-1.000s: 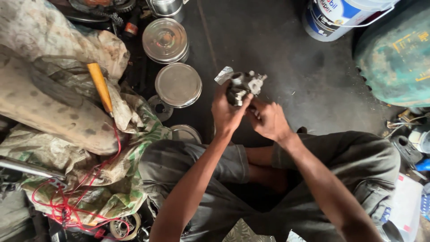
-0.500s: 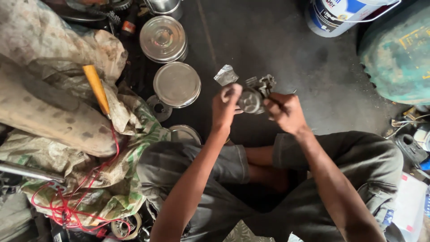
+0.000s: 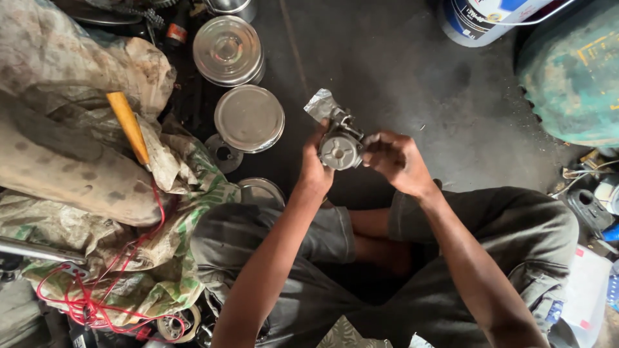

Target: Cleaning and inspecting a motorcycle carburetor.

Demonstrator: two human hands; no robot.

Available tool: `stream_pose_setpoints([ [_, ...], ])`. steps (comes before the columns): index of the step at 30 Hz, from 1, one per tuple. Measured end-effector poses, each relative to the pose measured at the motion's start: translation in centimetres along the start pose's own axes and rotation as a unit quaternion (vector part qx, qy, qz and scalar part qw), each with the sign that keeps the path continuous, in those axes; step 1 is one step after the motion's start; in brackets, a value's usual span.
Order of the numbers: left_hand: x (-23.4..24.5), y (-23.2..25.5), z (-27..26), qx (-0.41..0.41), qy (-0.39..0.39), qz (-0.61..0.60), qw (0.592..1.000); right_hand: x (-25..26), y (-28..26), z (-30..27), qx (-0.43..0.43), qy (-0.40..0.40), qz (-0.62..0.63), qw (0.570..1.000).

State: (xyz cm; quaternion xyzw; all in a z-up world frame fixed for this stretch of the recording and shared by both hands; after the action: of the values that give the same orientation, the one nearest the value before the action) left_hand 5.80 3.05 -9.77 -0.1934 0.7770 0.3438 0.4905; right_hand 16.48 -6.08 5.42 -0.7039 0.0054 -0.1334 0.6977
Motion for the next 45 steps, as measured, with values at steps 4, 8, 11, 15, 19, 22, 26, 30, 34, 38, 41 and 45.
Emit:
stream_pose_setpoints([
  [4, -1.1, 1.1, -0.5, -0.003, 0.01, 0.022, 1.0, -0.3, 0.8, -0.3, 0.018, 0.011, 0.024, 0.999],
  [8, -2.1, 1.2, -1.4, 0.064, 0.04, 0.081, 0.994, 0.6, 1.5, -0.2, 0.028, 0.054, -0.02, 0.998],
  [11, -3.8, 1.1, -2.3, 0.12, 0.049, 0.122, 0.984, 1.8, 1.6, -0.2, 0.046, 0.127, -0.106, 0.985],
  [15, 0.1, -2.3, -0.6, 0.156, 0.045, 0.127, 0.979, 2.3, -3.0, 0.8, 0.084, 0.16, -0.096, 0.979],
  [19, 2.8, -3.6, -0.6, 0.148, 0.054, 0.17, 0.973, 1.6, 0.3, 0.9, -0.026, 0.078, 0.009, 0.997],
  [22, 4.2, -2.6, -0.3, 0.06, 0.076, 0.194, 0.976, 1.6, 3.2, 0.5, -0.113, 0.099, -0.009, 0.989],
  [26, -3.7, 3.0, -1.8, -0.055, 0.009, 0.28, 0.958, 0.7, 3.3, 0.6, -0.17, 0.088, 0.085, 0.978],
  [30, -4.7, 3.7, -1.9, -0.094, -0.002, 0.337, 0.937, 1.3, 2.9, 0.7, -0.15, 0.055, 0.004, 0.987],
  [34, -3.5, 3.4, -1.2, -0.093, 0.004, 0.374, 0.923, 1.8, 1.9, 0.9, -0.074, 0.015, -0.061, 0.995],
  [38, -4.0, 4.2, -1.4, -0.02, 0.048, 0.287, 0.957, 1.6, 0.9, 0.7, -0.059, -0.016, -0.066, 0.996],
  [41, -4.2, 3.7, -1.6, 0.024, 0.006, 0.115, 0.993, 0.5, -0.1, 0.6, -0.075, -0.003, -0.032, 0.997],
  [45, -5.7, 3.6, -2.1, 0.051, -0.039, -0.033, 0.997, -0.5, -1.2, 0.2, -0.007, 0.048, 0.052, 0.997],
])
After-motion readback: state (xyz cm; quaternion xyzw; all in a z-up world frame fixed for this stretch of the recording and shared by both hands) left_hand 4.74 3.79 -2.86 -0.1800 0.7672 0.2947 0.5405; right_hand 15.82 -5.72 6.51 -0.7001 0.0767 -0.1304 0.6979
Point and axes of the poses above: each hand's wrist, its own z-axis towards the middle knuckle, its own x-axis out of the back of the hand, y = z × x, the point moved 7 cm from there along z, towards the middle knuckle, and after that the axes turned 4 degrees about -z, right-handed, at the moved point
